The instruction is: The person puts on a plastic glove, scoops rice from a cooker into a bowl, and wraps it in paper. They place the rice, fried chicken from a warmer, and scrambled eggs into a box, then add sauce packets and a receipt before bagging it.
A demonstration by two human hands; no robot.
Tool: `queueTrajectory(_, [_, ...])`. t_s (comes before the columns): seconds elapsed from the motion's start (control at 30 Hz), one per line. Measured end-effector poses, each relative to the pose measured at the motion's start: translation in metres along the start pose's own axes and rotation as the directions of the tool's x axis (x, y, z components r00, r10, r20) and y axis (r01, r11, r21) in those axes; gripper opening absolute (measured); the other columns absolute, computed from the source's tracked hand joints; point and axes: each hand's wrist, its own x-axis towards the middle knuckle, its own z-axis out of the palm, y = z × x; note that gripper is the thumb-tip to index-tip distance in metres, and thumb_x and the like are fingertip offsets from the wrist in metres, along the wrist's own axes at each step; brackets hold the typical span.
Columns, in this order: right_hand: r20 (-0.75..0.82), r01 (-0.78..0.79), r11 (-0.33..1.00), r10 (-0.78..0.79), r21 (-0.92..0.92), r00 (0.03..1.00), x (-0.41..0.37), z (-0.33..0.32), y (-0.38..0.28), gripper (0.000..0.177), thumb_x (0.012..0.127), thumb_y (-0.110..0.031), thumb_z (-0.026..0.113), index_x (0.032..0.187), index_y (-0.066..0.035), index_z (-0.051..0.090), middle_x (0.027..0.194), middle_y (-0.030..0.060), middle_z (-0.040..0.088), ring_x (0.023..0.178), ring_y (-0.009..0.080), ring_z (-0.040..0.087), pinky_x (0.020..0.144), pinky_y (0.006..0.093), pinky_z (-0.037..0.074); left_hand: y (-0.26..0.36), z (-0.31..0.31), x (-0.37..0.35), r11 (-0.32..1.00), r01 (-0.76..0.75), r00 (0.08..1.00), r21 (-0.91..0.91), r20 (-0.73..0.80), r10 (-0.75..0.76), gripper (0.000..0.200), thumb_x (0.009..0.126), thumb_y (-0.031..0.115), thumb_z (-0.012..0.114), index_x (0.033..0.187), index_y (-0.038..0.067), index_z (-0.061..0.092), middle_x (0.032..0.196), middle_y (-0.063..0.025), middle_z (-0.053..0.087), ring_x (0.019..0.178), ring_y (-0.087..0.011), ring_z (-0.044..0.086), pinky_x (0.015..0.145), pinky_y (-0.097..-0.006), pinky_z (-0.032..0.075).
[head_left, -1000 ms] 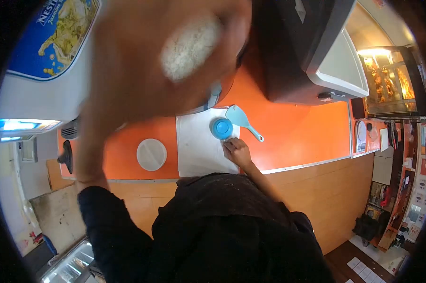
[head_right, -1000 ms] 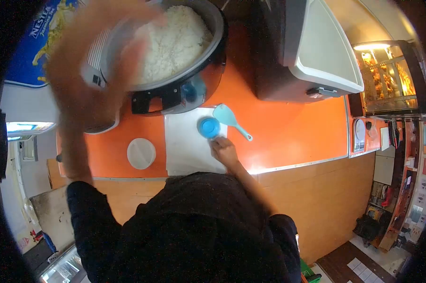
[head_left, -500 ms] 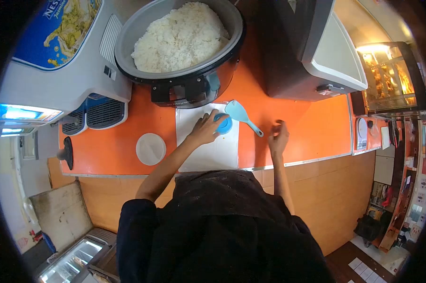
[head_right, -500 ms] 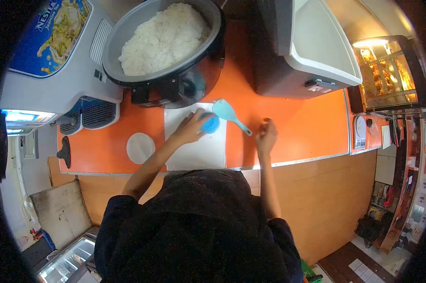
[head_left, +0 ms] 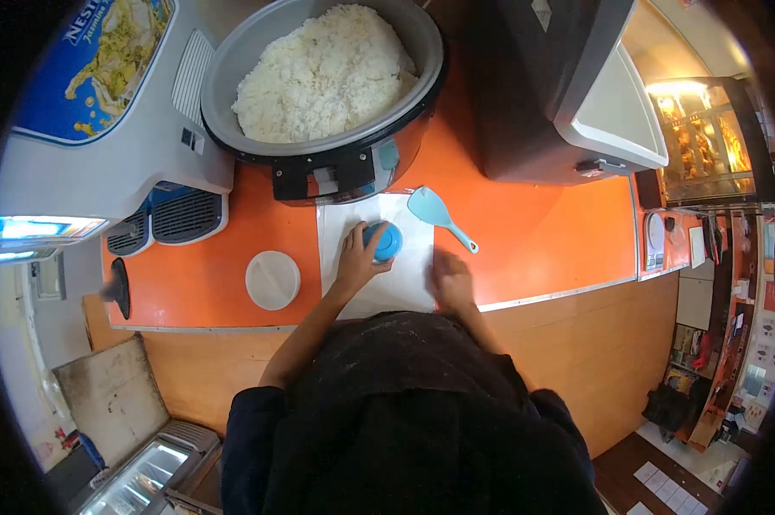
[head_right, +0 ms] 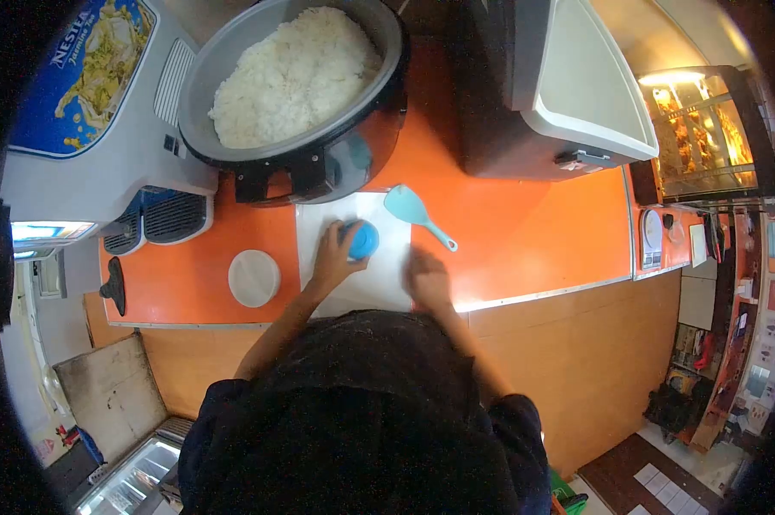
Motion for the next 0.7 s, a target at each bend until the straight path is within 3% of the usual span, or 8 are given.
queueTrajectory(0.07, [-0.157, -0.237, 0.959, 0.212, -0.155, 0.964, -0.032, -0.02, 0.04, 0.021, 0.083, -0.011, 0.064, 0.103, -0.004, 0.065, 0.098, 0.0148, 0.059, 0.085, 0.0356, 0.057, 0.076, 0.0469, 0.049, -0.002, 0.002, -0.001, 1.0, 0.018, 1.0, 0.006, 0.006, -0.018, 0.085, 0.068, 0.034, 0.081, 0.144, 0.022, 0.044, 0.13, -0.019, 0.041, 0.119, -0.0411, 0.046, 0.098, -0.0513, 0.042])
queueTrajectory(0.13, [-0.512, -0.513, 0.853, 0.4, -0.094, 0.76, -0.035, -0.072, 0.038, 0.016, 0.083, -0.013, 0.066, 0.096, -0.003, 0.064, 0.104, 0.0161, 0.058, 0.092, 0.0356, 0.056, 0.078, 0.0456, 0.047, 0.003, -0.004, 0.002, 1.0, 0.016, 1.0, -0.027, -0.008, -0.016, 0.084, 0.069, 0.035, 0.081, 0.143, 0.022, 0.044, 0.13, -0.0192, 0.042, 0.12, -0.0405, 0.046, 0.099, -0.0515, 0.041])
queueTrajectory(0.23, [-0.446, -0.553, 0.831, 0.516, 0.054, 0.731, -0.026, -0.084, 0.045, 0.02, 0.084, -0.012, 0.067, 0.101, -0.002, 0.065, 0.109, 0.0179, 0.056, 0.1, 0.0363, 0.054, 0.083, 0.0456, 0.045, 0.003, -0.007, 0.004, 0.999, 0.02, 1.0, -0.041, 0.005, -0.02, 0.083, 0.068, 0.034, 0.082, 0.14, 0.017, 0.045, 0.13, -0.0195, 0.044, 0.121, -0.0399, 0.046, 0.1, -0.0504, 0.041])
queueTrajectory(0.37, [-0.349, -0.167, 0.985, 0.167, 0.03, 0.922, 0.045, -0.061, 0.033, 0.027, 0.084, -0.012, 0.066, 0.11, -0.007, 0.06, 0.115, 0.0184, 0.053, 0.107, 0.0359, 0.052, 0.087, 0.0473, 0.042, 0.009, -0.015, 0.008, 0.975, 0.094, 0.995, -0.2, -0.006, -0.098, 0.083, 0.066, 0.031, 0.085, 0.134, 0.008, 0.043, 0.128, -0.0214, 0.047, 0.119, -0.0405, 0.048, 0.098, -0.0474, 0.043])
queueTrajectory(0.47, [-0.189, -0.159, 0.981, 0.135, -0.115, 0.973, 0.086, -0.028, 0.039, 0.027, 0.086, -0.012, 0.064, 0.112, -0.009, 0.057, 0.121, 0.019, 0.051, 0.112, 0.0362, 0.049, 0.089, 0.0492, 0.041, 0.013, -0.025, 0.0, 0.88, 0.177, 0.964, -0.441, -0.1, -0.245, 0.082, 0.068, 0.029, 0.085, 0.132, 0.003, 0.04, 0.127, -0.0231, 0.047, 0.117, -0.0393, 0.05, 0.096, -0.0441, 0.044])
queueTrajectory(0.5, [-0.211, -0.12, 0.985, 0.092, -0.123, 0.973, 0.097, -0.038, 0.034, 0.02, 0.088, -0.013, 0.062, 0.105, -0.006, 0.056, 0.108, 0.0183, 0.058, 0.101, 0.0375, 0.055, 0.082, 0.0465, 0.044, 0.013, -0.029, -0.004, 0.85, 0.18, 0.955, -0.494, -0.118, -0.271, 0.081, 0.071, 0.027, 0.084, 0.133, 0.003, 0.039, 0.127, -0.0226, 0.047, 0.116, -0.0378, 0.051, 0.096, -0.0436, 0.044])
queueTrajectory(0.6, [0.068, -0.146, 0.925, 0.131, 0.351, 0.989, 0.106, -0.033, 0.068, 0.021, 0.092, -0.015, 0.057, 0.109, -0.004, 0.053, 0.087, 0.0159, 0.06, 0.076, 0.0351, 0.059, 0.067, 0.0413, 0.046, 0.013, -0.043, -0.01, 0.734, 0.173, 0.916, -0.657, -0.167, -0.365, 0.077, 0.076, 0.021, 0.079, 0.137, 0.001, 0.036, 0.128, -0.0206, 0.046, 0.116, -0.0332, 0.051, 0.096, -0.0421, 0.044])
queueTrajectory(0.7, [0.097, -0.224, 0.801, 0.205, 0.555, 0.974, 0.111, -0.139, 0.008, 0.017, 0.098, -0.019, 0.051, 0.1, -0.002, 0.051, 0.075, 0.0135, 0.057, 0.06, 0.0323, 0.05, 0.058, 0.0361, 0.039, 0.006, -0.053, -0.02, 0.679, 0.102, 0.879, -0.727, -0.253, -0.403, 0.073, 0.079, 0.007, 0.07, 0.141, 0.002, 0.033, 0.133, -0.0167, 0.044, 0.121, -0.0282, 0.046, 0.103, -0.0415, 0.039])
